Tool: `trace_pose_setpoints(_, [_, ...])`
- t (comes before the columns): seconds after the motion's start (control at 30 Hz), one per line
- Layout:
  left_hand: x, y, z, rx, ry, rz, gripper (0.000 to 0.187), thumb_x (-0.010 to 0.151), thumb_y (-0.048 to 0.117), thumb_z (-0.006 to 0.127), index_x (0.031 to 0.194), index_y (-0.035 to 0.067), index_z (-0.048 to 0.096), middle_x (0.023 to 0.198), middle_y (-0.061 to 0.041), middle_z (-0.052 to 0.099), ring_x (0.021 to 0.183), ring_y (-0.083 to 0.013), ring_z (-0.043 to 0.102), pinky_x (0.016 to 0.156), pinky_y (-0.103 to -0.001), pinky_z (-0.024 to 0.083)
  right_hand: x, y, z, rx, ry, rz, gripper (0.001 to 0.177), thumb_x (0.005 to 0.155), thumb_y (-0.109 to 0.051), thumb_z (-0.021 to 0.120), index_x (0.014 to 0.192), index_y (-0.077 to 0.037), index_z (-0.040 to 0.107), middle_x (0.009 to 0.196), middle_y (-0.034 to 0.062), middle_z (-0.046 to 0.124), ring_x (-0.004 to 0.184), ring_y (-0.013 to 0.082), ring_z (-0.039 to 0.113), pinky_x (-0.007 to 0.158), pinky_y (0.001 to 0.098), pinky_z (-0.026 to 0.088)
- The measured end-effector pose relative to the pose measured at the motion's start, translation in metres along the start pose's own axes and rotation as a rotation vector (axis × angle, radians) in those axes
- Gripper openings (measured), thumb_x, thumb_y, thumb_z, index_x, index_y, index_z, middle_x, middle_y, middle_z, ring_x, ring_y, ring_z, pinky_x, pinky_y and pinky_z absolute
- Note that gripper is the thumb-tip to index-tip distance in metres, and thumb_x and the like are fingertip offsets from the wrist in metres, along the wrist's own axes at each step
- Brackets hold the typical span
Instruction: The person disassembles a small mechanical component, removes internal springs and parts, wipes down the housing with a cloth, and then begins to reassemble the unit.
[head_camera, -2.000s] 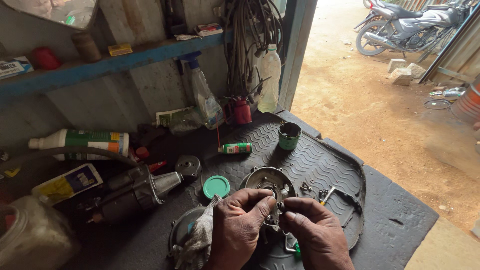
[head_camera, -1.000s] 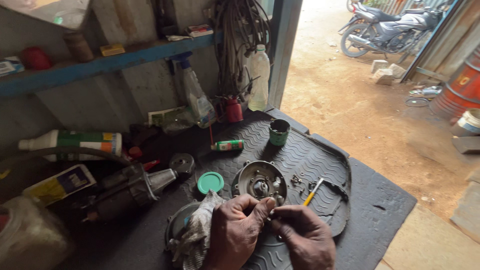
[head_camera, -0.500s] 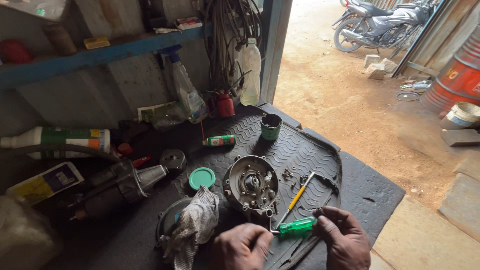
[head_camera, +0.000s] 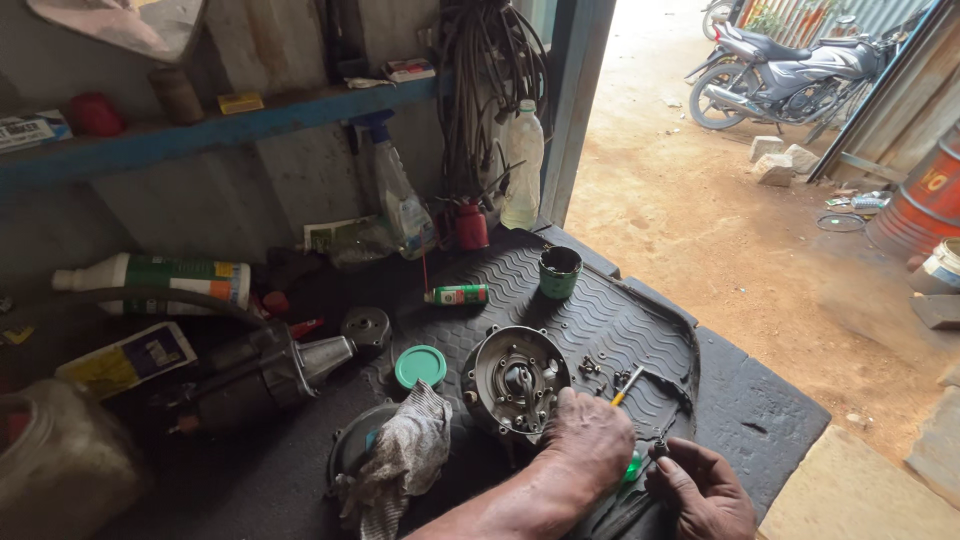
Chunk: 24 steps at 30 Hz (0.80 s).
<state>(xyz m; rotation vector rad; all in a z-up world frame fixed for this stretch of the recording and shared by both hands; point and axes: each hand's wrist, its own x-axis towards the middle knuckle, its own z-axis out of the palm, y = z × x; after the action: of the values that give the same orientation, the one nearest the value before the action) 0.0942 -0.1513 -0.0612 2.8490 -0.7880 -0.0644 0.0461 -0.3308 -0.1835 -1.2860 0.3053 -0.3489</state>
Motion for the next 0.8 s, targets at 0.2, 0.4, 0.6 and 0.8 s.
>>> trace_pose_setpoints(0.2, [0.017, -0.001, 0.002, -0.076, -0.035, -0.056, 0.021, 0.095, 0.015, 0.06, 0.101, 0.004, 0.077, 0.094, -0.015, 0.075, 0.091, -0.0278, 0.07, 0.089, -0.047, 0.04, 0.0, 0.003, 0.004, 0.008, -0.003, -0.063, 0.031, 0.088, 0.006, 0.068, 0.119, 0.008, 0.065, 0.102, 0.0214, 0.076, 0.081, 0.0232, 0.073, 0.071, 0.0373, 0.061])
trace_pose_setpoints(0.4, [0.008, 0.008, -0.033, -0.078, -0.081, -0.096, 0.021, 0.088, 0.02, 0.066, 0.1, 0.007, 0.077, 0.096, -0.013, 0.073, 0.096, -0.0295, 0.067, 0.089, -0.048, 0.039, 0.003, 0.005, 0.002, 0.011, -0.012, -0.078, 0.032, 0.087, 0.008, 0.07, 0.118, 0.009, 0.066, 0.099, 0.0226, 0.075, 0.079, 0.0246, 0.073, 0.073, 0.0368, 0.061])
trace_pose_setpoints(0.6, [-0.001, -0.006, -0.064, -0.177, 0.022, -0.04, 0.021, 0.097, 0.014, 0.054, 0.096, 0.005, 0.074, 0.09, -0.015, 0.066, 0.085, -0.0285, 0.067, 0.079, -0.045, 0.048, 0.001, 0.004, 0.0, 0.041, -0.009, -0.025, 0.031, 0.087, 0.005, 0.068, 0.118, 0.007, 0.065, 0.101, 0.0205, 0.076, 0.08, 0.0244, 0.074, 0.07, 0.0383, 0.061])
trace_pose_setpoints(0.8, [-0.054, -0.085, -0.115, -0.267, 0.556, 0.069, 0.018, 0.095, 0.009, 0.053, 0.095, 0.009, 0.071, 0.09, -0.014, 0.061, 0.074, -0.0311, 0.064, 0.065, -0.044, 0.055, -0.006, 0.0, 0.003, 0.028, -0.044, -0.079, 0.03, 0.089, 0.005, 0.069, 0.119, 0.007, 0.066, 0.103, 0.0204, 0.075, 0.082, 0.0232, 0.072, 0.074, 0.0342, 0.06])
